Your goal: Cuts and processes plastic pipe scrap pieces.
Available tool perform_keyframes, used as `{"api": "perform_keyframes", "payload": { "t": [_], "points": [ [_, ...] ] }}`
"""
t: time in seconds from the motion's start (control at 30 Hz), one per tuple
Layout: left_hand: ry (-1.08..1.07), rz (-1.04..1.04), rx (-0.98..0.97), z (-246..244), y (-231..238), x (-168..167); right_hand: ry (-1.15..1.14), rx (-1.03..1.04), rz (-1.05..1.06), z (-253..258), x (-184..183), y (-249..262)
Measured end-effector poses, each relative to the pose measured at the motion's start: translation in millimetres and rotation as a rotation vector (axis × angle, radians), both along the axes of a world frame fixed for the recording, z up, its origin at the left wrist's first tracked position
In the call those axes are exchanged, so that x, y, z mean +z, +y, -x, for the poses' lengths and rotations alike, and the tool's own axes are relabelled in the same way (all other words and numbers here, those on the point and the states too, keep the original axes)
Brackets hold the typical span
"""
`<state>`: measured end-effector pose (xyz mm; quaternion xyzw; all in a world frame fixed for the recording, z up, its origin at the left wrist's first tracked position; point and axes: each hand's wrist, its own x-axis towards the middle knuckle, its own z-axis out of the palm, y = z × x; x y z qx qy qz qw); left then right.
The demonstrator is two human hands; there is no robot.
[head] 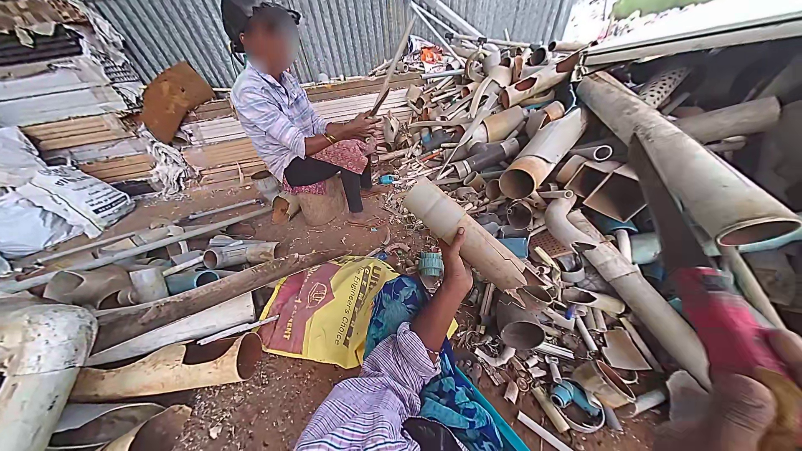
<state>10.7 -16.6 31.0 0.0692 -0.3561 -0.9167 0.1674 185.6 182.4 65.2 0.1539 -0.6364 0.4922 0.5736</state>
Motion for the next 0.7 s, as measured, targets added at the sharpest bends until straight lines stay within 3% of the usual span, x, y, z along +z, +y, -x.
{"api": "perform_keyframes", "payload": {
  "t": [0.13,0.37,0.53,0.7],
  "points": [
    [0.003,0.045,0.016,-3.7,0.2,-1.0,-0.295,0.186,-0.121,22.3,-19.3,-24.1],
    [0.029,0.082,0.034,5.0,0.9,-6.2,0.014,0.032,0.002,15.5,-9.4,-24.8],
    [0.041,0.111,0.060,9.6,2.6,-12.6,-0.351,0.294,0.050,35.0,-38.9,-36.4],
    [0.052,0.124,0.061,8.1,0.5,-9.5,-0.169,0.180,0.072,28.3,-29.3,-31.1]
  ]
}}
